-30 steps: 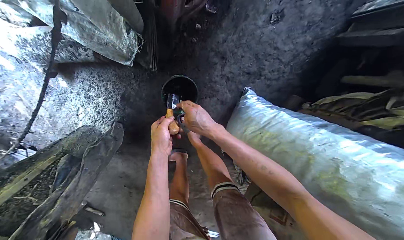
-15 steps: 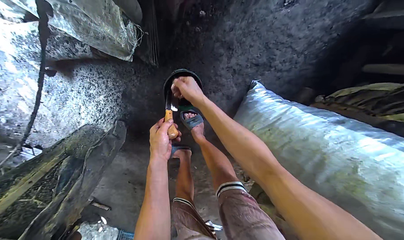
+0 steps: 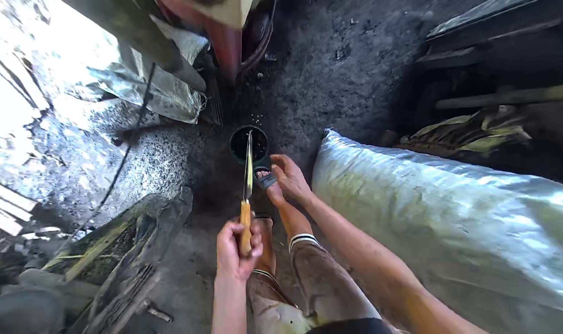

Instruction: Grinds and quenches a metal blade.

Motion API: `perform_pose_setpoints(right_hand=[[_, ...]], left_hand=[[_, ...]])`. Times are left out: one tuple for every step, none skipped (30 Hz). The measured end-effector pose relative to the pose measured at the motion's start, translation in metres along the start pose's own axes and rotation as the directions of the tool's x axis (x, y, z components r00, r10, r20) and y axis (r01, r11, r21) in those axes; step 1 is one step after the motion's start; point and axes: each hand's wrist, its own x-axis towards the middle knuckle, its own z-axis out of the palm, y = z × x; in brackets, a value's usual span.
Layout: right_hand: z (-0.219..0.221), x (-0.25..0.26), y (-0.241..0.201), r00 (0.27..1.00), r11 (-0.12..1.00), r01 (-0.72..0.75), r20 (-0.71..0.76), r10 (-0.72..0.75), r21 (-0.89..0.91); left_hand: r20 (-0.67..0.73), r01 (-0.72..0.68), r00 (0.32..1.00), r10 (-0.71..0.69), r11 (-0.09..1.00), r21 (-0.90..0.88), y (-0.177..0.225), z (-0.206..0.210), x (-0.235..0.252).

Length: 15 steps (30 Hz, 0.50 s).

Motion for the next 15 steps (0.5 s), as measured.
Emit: perform_pose_setpoints(right_hand=[[0.000, -0.010, -0.003, 0.983, 0.947, -0.184, 0.046, 0.178, 0.262], [0.001, -0.019, -0.009, 0.944, 0.808, -0.326, 0.121, 0.308, 0.491], [0.002, -0.030, -0.017, 0.908, 0.654, -0.406, 0.203, 0.365, 0.639], [0.003, -0.044, -0.032, 0.889, 0.526, -0.440, 0.271, 0.368, 0.728], [0.003, -0.062, -0.053, 0.882, 0.439, -0.454, 0.321, 0.345, 0.775], [0.003, -0.079, -0.076, 0.881, 0.392, -0.456, 0.344, 0.324, 0.799], [0.002, -0.099, -0.097, 0.884, 0.369, -0.448, 0.344, 0.316, 0.814], [-0.001, -0.117, -0.117, 0.892, 0.362, -0.433, 0.335, 0.304, 0.825], [-0.004, -0.134, -0.134, 0.901, 0.359, -0.418, 0.332, 0.278, 0.834], [-0.008, -0.152, -0.148, 0.909, 0.359, -0.409, 0.342, 0.238, 0.839], [-0.013, -0.168, -0.162, 0.916, 0.355, -0.399, 0.349, 0.198, 0.846], [-0.018, -0.183, -0.176, 0.921, 0.344, -0.390, 0.354, 0.165, 0.854], [-0.022, -0.198, -0.189, 0.925, 0.335, -0.381, 0.354, 0.141, 0.862], [-0.027, -0.211, -0.202, 0.929, 0.340, -0.370, 0.348, 0.125, 0.865], [-0.031, -0.224, -0.216, 0.933, 0.360, -0.358, 0.343, 0.107, 0.861]], left_hand=[[0.061, 0.053, 0.997, -0.047, 0.994, -0.099, -0.011, 0.000, -0.034], [0.145, 0.110, 0.986, -0.082, 0.975, -0.192, -0.023, 0.000, -0.066], [0.243, 0.168, 0.964, -0.105, 0.952, -0.257, -0.034, 0.000, -0.097], [0.335, 0.216, 0.936, -0.111, 0.930, -0.297, -0.046, 0.000, -0.128], [0.409, 0.247, 0.907, -0.104, 0.917, -0.313, -0.057, 0.003, -0.156], [0.463, 0.261, 0.882, -0.093, 0.912, -0.315, -0.068, 0.008, -0.183], [0.499, 0.268, 0.862, -0.090, 0.917, -0.297, -0.078, 0.014, -0.209], [0.525, 0.261, 0.847, -0.085, 0.927, -0.270, -0.087, 0.022, -0.233], [0.550, 0.254, 0.831, -0.083, 0.936, -0.242, -0.095, 0.029, -0.256], [0.585, 0.247, 0.808, -0.074, 0.943, -0.222, -0.103, 0.035, -0.277], [0.618, 0.235, 0.784, -0.058, 0.949, -0.208, -0.108, 0.040, -0.296], [0.642, 0.220, 0.766, -0.041, 0.954, -0.202, -0.112, 0.046, -0.316], [0.657, 0.208, 0.753, -0.025, 0.957, -0.202, -0.116, 0.050, -0.335], [0.678, 0.200, 0.735, -0.008, 0.958, -0.206, -0.119, 0.053, -0.353], [0.699, 0.192, 0.715, 0.011, 0.958, -0.212, -0.121, 0.054, -0.369]])
